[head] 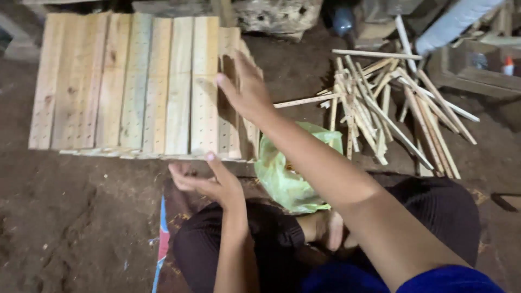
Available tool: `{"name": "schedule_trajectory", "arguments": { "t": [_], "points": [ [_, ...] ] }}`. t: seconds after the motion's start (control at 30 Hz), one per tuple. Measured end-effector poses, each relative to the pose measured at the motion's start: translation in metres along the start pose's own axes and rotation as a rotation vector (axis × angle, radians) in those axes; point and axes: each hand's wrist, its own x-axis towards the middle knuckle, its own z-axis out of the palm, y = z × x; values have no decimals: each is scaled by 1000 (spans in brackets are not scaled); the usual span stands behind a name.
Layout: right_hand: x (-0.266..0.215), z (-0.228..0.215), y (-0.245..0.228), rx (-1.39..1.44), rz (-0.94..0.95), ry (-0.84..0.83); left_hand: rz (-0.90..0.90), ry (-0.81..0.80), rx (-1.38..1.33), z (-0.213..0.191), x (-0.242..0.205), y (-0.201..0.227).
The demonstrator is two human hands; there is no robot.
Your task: The person sits on a mat and repeatedly picks up thin wooden strips with pre-drilled holes, aligns them, and inserts rubber bands from a green bag to bundle them. The person then places the bundled strips onto a growing stack to the left.
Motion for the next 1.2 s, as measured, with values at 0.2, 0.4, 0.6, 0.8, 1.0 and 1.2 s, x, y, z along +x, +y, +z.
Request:
{"name": "schedule_trajectory", "arguments": {
  "t": [0.2,0.4,0.6,0.8,1.0,1.2],
  "points": [
    [-71,-108,174,-106,-76,389,235,9,-148,38,-65,-2],
    [-197,-238,327,-659,534,15,201,-348,-227,100,-165,32],
    [-297,-176,557,-765,795,-713,217,-825,-311,174,-241,52],
    [-252,-218,445,-534,1069,-418,-128,-1237,-64,265,-286,37],
    [-231,-295,314,348,1059,182,-604,-1298,-168,327,-299,39],
    [-254,-344,365,389,924,-78,-1162,-1292,-574,331,-293,24]
  ]
}}
